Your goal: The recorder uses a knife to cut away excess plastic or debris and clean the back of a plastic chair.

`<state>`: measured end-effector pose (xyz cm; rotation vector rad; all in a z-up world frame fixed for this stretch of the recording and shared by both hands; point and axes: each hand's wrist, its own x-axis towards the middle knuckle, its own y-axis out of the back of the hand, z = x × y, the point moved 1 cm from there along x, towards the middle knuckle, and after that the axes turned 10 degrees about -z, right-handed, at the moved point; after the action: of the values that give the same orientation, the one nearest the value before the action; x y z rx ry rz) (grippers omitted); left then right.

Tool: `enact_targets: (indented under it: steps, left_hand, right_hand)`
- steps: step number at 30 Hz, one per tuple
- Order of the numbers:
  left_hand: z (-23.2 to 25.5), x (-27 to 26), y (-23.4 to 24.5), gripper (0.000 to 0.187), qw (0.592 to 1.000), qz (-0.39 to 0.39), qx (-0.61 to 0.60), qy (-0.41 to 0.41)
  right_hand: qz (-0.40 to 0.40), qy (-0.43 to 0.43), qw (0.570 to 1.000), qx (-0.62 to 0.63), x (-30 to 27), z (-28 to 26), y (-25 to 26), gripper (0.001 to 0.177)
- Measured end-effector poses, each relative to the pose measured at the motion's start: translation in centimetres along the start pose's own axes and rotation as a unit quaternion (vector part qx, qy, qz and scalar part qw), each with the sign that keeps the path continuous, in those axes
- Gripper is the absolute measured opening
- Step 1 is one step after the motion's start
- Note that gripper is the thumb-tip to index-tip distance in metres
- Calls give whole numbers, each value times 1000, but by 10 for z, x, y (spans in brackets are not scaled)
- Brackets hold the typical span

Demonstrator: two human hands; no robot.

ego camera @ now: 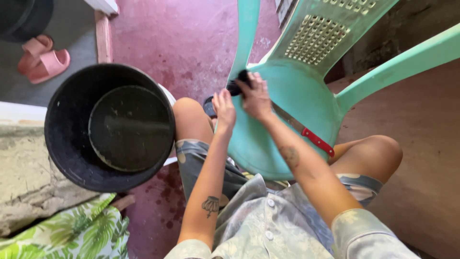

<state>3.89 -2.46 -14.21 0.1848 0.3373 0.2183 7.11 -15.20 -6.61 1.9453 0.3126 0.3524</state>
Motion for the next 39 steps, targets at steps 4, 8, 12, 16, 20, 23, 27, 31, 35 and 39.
enact_targets:
  steps: [4,8,12,16,20,23,27,31,35,39]
  left_hand:
    - [18,-24,-28,94,969,-49,242,17]
    - [69,-48,-44,142,906,-150,392,60]
    - [72,-51,-56,185,870,-153,454,114]
    - [85,-52,-57,190,844,-143,502,125]
    - [82,-41,-62,193,831,-190,487,189]
    - [89,-42,-62,194,829,-205,475,213]
    - [107,-44,-60,192,806,-216,500,234]
    - [108,-46,-57,190,792,-224,515,239]
    - [101,-47,-52,190,806,-214,506,222]
    - [97,-45,-50,189,809,-216,502,217]
  right_hand:
    - [-36,-22,995,-91,27,64,31,69]
    - [-123,-90,986,64,33,62,80,56]
    - [141,19,987,70,16,28,145,57]
    - [236,15,972,-3,51,23,235,73]
    - [283,67,953,-89,111,31,318,72]
    - [274,86,945,-156,130,49,316,72]
    - [207,68,938,-269,118,78,255,70]
    - [191,75,933,-295,85,95,195,68]
    - [67,140,943,-295,48,111,156,62]
    - [-29,215,936,-276,47,120,169,55]
